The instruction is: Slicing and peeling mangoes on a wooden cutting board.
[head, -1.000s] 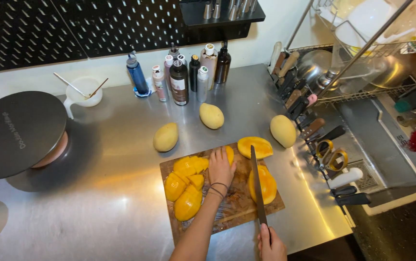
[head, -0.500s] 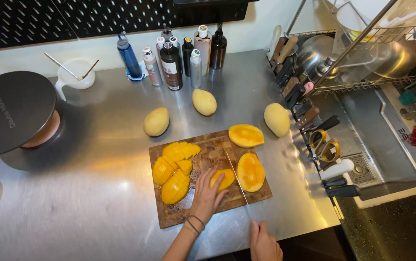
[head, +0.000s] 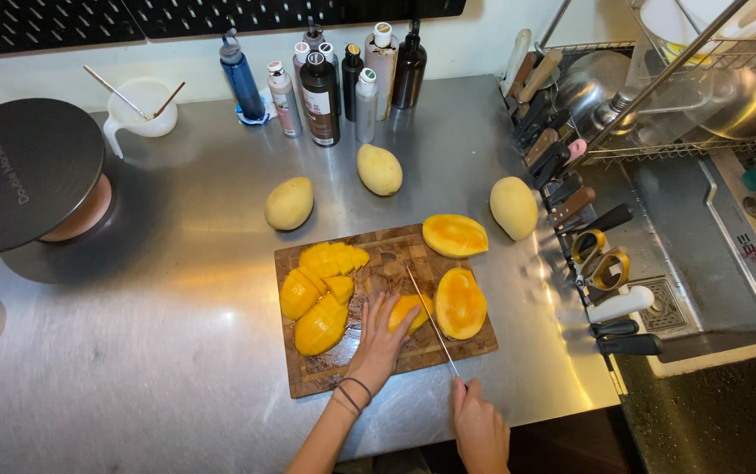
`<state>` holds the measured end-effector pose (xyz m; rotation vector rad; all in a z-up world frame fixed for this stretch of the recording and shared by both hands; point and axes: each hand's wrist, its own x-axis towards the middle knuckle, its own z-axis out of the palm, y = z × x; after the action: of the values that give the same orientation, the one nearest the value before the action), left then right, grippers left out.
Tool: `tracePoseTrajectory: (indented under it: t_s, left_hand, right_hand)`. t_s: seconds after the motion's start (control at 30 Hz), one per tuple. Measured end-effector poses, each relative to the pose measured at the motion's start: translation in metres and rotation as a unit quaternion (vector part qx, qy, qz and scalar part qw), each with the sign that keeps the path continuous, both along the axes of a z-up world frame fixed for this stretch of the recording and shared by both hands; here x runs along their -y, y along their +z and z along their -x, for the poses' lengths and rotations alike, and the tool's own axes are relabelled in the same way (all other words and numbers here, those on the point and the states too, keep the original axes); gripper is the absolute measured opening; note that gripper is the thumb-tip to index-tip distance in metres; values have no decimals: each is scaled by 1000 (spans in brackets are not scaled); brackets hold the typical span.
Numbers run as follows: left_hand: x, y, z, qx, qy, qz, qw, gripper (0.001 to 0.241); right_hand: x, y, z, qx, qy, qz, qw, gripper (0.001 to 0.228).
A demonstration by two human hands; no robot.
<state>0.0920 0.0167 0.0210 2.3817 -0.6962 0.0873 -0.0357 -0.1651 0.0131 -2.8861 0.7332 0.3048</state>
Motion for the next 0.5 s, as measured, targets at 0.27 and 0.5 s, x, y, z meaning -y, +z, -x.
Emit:
tracePoseTrajectory:
  t_s: [0.27, 0.5]
  left_hand:
    - [3, -11, -1, 12, -1, -5, 1000, 59]
    - [4, -6, -4, 17, -9, 16, 1000, 58]
  right_hand:
    - [1, -12, -16, 30, 19, -33, 999, 48]
    - [-10, 13, 4, 19, -9, -31, 999, 46]
